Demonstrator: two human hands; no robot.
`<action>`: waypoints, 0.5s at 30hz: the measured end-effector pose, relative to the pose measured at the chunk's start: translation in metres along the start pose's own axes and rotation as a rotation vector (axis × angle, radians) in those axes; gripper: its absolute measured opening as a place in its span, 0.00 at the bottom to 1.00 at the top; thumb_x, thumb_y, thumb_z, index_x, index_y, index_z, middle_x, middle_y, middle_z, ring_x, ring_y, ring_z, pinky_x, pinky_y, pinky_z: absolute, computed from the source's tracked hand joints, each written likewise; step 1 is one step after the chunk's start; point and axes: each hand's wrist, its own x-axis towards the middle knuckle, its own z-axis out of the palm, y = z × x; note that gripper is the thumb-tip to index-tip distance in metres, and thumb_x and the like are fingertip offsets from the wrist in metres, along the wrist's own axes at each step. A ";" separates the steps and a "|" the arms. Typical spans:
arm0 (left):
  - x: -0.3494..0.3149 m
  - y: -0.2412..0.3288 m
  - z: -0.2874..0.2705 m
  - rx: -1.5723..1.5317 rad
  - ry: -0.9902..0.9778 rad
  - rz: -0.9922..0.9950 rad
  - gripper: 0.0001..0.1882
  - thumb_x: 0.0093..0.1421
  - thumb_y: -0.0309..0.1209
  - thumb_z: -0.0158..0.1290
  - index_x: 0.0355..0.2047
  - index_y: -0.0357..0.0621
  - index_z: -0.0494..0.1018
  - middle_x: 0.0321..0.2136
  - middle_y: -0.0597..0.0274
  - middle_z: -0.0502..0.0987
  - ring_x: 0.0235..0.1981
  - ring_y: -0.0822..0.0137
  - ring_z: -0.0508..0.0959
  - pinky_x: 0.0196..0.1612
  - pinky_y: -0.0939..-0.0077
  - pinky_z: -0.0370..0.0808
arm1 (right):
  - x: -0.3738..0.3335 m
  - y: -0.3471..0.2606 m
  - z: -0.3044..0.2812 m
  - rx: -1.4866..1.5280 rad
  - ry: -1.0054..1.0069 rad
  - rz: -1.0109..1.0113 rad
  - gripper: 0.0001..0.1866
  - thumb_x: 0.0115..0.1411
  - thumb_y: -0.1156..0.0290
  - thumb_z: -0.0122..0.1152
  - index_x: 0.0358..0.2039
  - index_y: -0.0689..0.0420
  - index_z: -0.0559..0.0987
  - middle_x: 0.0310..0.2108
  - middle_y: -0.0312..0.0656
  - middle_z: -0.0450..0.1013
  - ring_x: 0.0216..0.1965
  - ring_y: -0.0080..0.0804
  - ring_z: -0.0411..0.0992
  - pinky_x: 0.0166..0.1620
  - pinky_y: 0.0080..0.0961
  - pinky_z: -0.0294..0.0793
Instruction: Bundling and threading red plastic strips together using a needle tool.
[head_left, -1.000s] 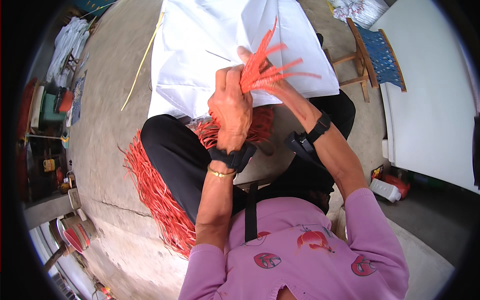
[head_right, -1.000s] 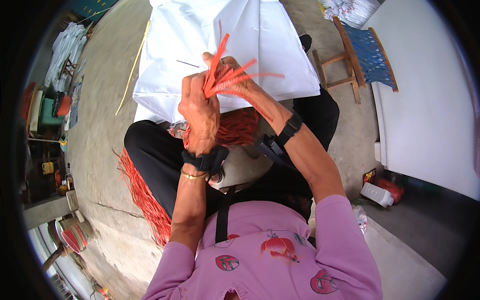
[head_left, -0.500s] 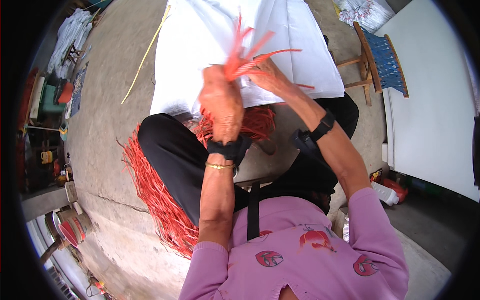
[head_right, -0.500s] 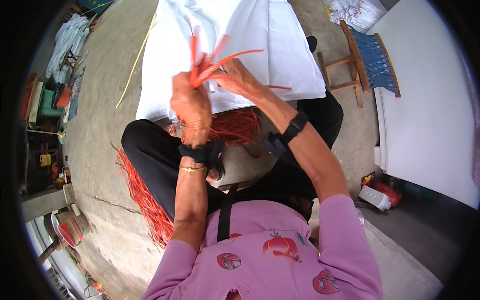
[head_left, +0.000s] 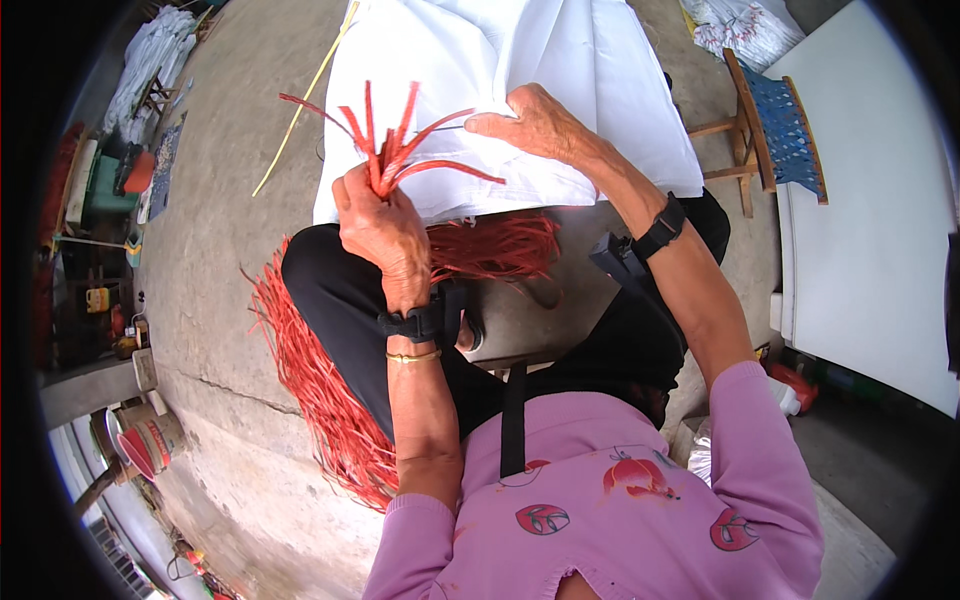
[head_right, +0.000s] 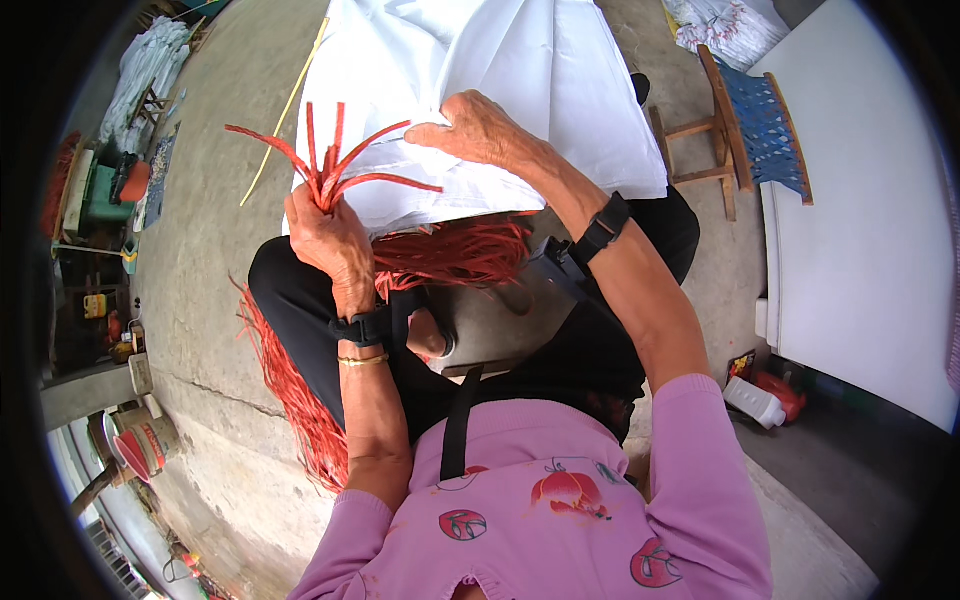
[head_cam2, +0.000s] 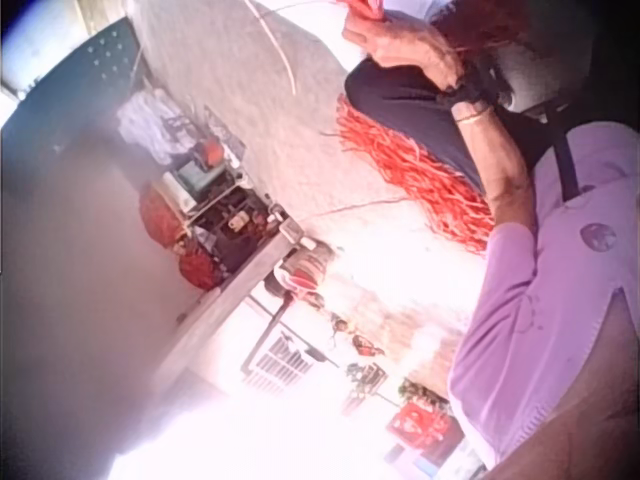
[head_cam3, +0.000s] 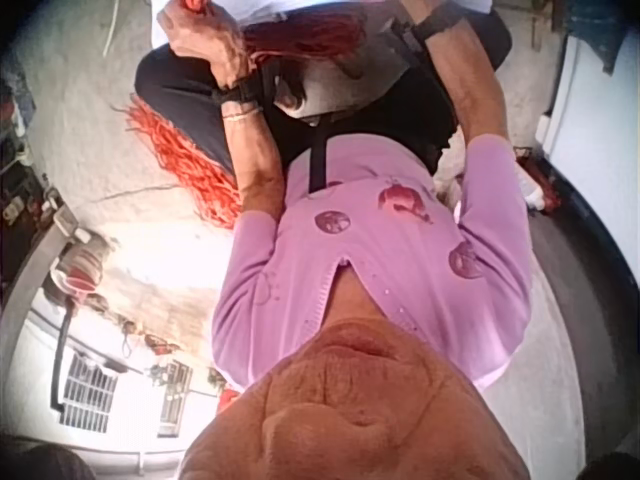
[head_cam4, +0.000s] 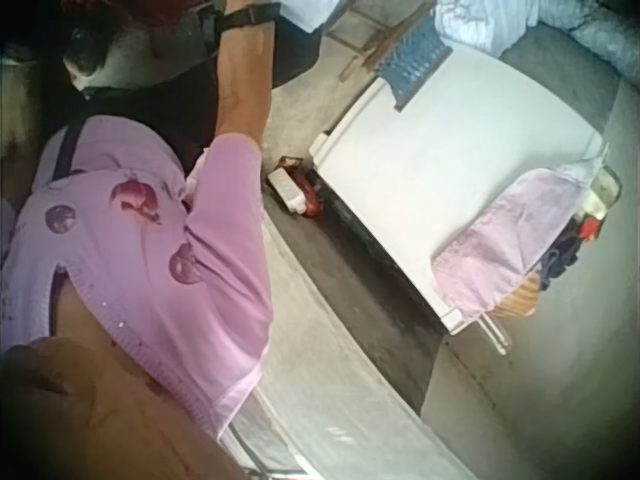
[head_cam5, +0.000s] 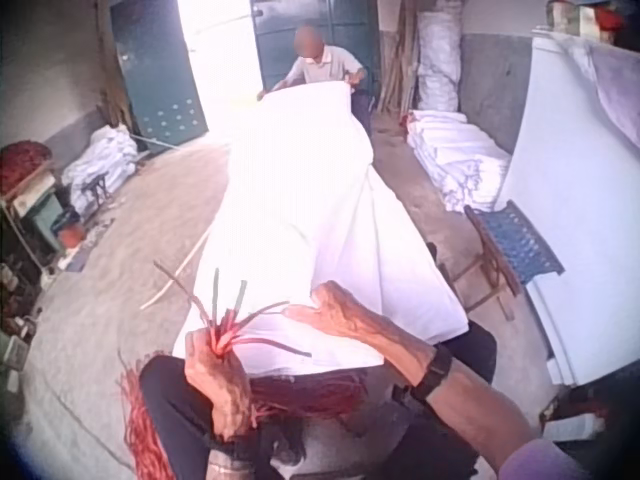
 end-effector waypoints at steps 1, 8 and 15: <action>0.000 0.004 0.001 0.001 0.000 0.000 0.06 0.48 0.23 0.56 0.28 0.42 0.72 0.23 0.55 0.73 0.23 0.53 0.75 0.26 0.66 0.71 | 0.000 0.001 0.001 0.028 -0.007 -0.035 0.19 0.53 0.54 0.61 0.21 0.59 0.77 0.09 0.42 0.57 0.13 0.26 0.55 0.18 0.29 0.60; -0.024 0.050 0.028 -0.149 -0.222 0.239 0.10 0.47 0.20 0.52 0.31 0.46 0.70 0.24 0.58 0.72 0.21 0.54 0.74 0.21 0.64 0.70 | -0.012 -0.027 -0.003 0.312 -0.068 -0.027 0.19 0.55 0.56 0.60 0.18 0.59 0.73 0.12 0.33 0.60 0.16 0.21 0.59 0.20 0.25 0.60; -0.014 0.019 0.022 0.006 -0.236 -0.013 0.10 0.49 0.24 0.54 0.34 0.47 0.71 0.29 0.58 0.73 0.29 0.52 0.75 0.30 0.60 0.71 | 0.002 0.006 0.005 0.441 0.119 -0.041 0.29 0.52 0.47 0.61 0.17 0.65 0.75 0.07 0.39 0.57 0.12 0.29 0.55 0.19 0.26 0.61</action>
